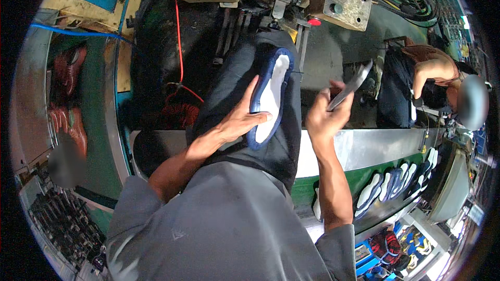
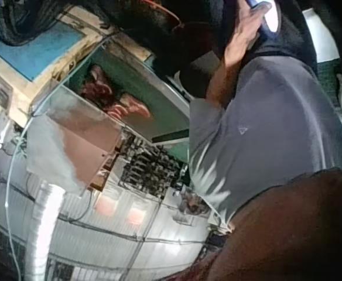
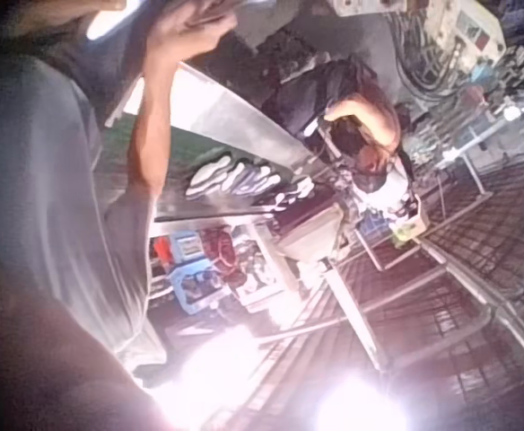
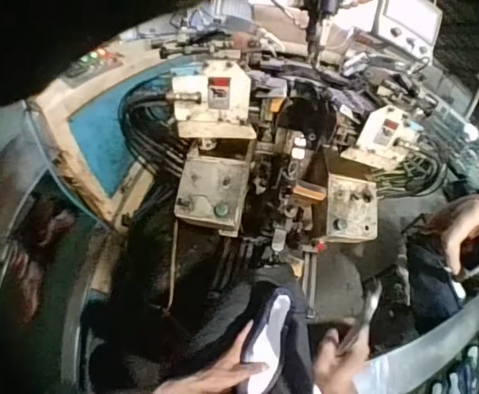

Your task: Operating a press machine to attach soles to shoes in a factory setting.

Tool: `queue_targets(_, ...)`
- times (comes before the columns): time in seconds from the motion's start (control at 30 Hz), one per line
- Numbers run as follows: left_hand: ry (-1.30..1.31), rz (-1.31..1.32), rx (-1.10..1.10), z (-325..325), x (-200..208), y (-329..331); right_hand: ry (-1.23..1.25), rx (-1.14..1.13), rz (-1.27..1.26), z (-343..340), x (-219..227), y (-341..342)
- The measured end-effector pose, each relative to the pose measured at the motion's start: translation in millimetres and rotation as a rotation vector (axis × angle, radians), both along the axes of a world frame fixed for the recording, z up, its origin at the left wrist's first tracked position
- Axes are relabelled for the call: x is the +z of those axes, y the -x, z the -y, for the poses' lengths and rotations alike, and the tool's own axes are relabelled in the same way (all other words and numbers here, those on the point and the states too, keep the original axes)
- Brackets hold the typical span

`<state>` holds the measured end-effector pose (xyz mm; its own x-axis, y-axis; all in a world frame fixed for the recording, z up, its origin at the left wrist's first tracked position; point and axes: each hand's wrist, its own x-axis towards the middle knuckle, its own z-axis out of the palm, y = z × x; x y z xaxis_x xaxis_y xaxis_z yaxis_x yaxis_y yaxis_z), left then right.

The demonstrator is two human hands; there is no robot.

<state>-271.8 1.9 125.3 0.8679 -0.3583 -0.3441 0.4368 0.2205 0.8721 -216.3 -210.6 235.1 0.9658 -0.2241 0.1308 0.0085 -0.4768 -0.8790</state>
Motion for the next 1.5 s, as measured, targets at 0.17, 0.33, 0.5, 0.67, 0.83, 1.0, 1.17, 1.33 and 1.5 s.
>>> queue_targets(0.17, 0.240, -0.095, 0.052, -21.0, 0.4, -6.4, 0.844, 0.447, -0.368, 13.4, -80.6, -12.8)
queue_targets(0.33, 0.858, -0.320, 0.214, -81.0, 34.8, 10.6, 0.340, 0.308, -0.202, -3.0, -60.4, 5.8)
queue_targets(0.5, 0.166, -0.105, 0.630, -191.5, 24.9, 9.3, 0.159, 0.227, -0.196, 56.4, -137.9, 20.0)
queue_targets(0.67, -1.365, 0.222, 0.907, -385.6, -29.7, 109.9, 0.059, 0.208, -0.400, 64.1, -137.5, 3.3)
queue_targets(0.83, -2.027, -0.679, 0.307, -504.0, -100.3, 230.1, -0.313, -0.059, -0.397, 125.3, -167.0, 17.9)
queue_targets(1.0, -1.859, -0.944, -0.124, -646.8, -156.0, 383.7, -0.508, -0.205, -0.631, 143.2, -210.1, 49.7)
queue_targets(1.17, -0.979, -0.387, 0.081, -649.8, -156.5, 370.6, -0.294, -0.607, -0.632, 209.5, -220.4, 122.3)
queue_targets(1.33, -2.067, -0.108, 0.349, -559.3, -154.2, 198.0, 1.164, -0.028, -0.944, 282.9, -247.9, 187.0)
queue_targets(1.5, -1.780, 0.354, 0.324, -429.7, -49.9, 12.3, 0.613, -0.273, -0.690, 234.4, -283.9, 227.2)
